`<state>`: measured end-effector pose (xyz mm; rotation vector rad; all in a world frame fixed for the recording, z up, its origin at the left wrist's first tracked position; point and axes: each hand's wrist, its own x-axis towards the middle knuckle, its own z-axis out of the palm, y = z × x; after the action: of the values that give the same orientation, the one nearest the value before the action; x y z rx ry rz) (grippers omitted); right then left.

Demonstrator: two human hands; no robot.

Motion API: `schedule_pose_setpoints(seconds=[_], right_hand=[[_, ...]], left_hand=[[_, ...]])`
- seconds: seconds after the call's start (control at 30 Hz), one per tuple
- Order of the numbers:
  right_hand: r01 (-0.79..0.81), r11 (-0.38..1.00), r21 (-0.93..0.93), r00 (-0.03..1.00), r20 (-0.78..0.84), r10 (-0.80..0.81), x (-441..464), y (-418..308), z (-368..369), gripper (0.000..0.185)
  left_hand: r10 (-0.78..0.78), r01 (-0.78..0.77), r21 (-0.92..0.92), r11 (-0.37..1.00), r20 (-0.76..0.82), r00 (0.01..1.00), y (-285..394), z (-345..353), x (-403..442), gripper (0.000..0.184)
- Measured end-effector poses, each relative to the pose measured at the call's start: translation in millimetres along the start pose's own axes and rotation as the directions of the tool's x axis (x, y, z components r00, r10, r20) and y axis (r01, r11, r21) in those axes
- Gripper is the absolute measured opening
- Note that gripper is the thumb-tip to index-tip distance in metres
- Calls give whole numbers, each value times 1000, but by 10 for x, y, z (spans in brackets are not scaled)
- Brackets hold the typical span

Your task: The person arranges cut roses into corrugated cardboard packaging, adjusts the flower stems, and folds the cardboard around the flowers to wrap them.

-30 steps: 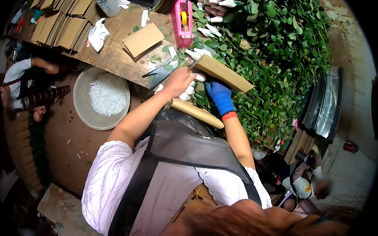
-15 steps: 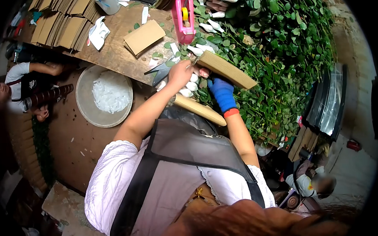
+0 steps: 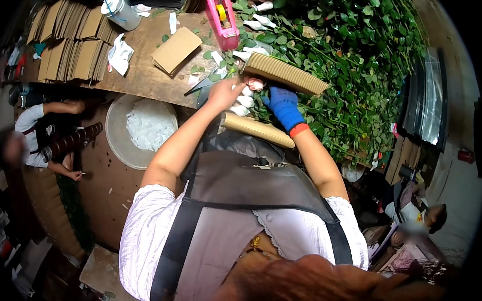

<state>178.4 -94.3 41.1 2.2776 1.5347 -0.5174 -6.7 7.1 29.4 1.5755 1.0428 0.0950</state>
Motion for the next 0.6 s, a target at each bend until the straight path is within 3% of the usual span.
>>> schedule_pose_setpoints(seconds=[0.07, 0.1, 0.17, 0.2, 0.27, 0.3, 0.33, 0.37, 0.4, 0.43, 0.47, 0.5, 0.53, 0.6], right_hand=[[20, 1000, -17, 997, -74, -21, 27, 32, 90, 65], [10, 1000, -7, 999, -36, -10, 37, 25, 76, 65], [-16, 1000, 11, 999, 45, 16, 28, 16, 4, 65], [-36, 997, 64, 991, 134, 27, 29, 34, -73, 67], [-83, 982, 167, 951, 309, 28, 30, 55, -209, 70], [-4, 982, 188, 978, 205, -36, 6, 96, -168, 73], [81, 977, 198, 990, 98, -102, -31, 165, -110, 75], [166, 965, 202, 986, -9, -167, -53, 190, -63, 78], [119, 979, 165, 989, 71, -132, -56, 127, -120, 80], [73, 990, 123, 985, 149, -91, -54, 28, -240, 81], [30, 997, 77, 974, 224, -46, -52, -53, -305, 83], [53, 999, 4, 994, 93, -53, -73, -101, -216, 83], [58, 998, -11, 996, 67, -57, -78, -115, -182, 83], [65, 997, -45, 998, 14, -64, -77, -124, -149, 83]], left_hand=[[33, -40, -78, 996, -90, 995, -67, 21, -18, 36], [43, -60, -112, 992, -154, 987, -79, 23, -38, 35], [137, -196, -163, 967, -316, 939, -436, 129, 99, 32], [82, -177, -217, 960, -386, 919, -417, 83, 73, 32], [7, -231, -496, 837, -412, 911, -418, -147, 51, 32], [111, -332, -449, 830, -449, 887, -388, -203, 46, 31], [-5, -81, -531, 844, -157, 988, -241, -361, -141, 30], [92, -135, -220, 966, -193, 977, -365, -317, -83, 32], [196, -176, 118, 977, -191, 962, -477, -273, -24, 35], [153, -112, 297, 948, -117, 981, -210, -280, -123, 43], [6, -11, 225, 974, 23, 1000, 71, -294, -251, 45], [108, -118, 295, 948, 48, 993, -55, -166, -193, 44], [207, -222, 358, 907, 80, 975, -130, -76, -149, 44], [229, -237, 253, 938, 60, 972, -270, -77, -106, 36]])
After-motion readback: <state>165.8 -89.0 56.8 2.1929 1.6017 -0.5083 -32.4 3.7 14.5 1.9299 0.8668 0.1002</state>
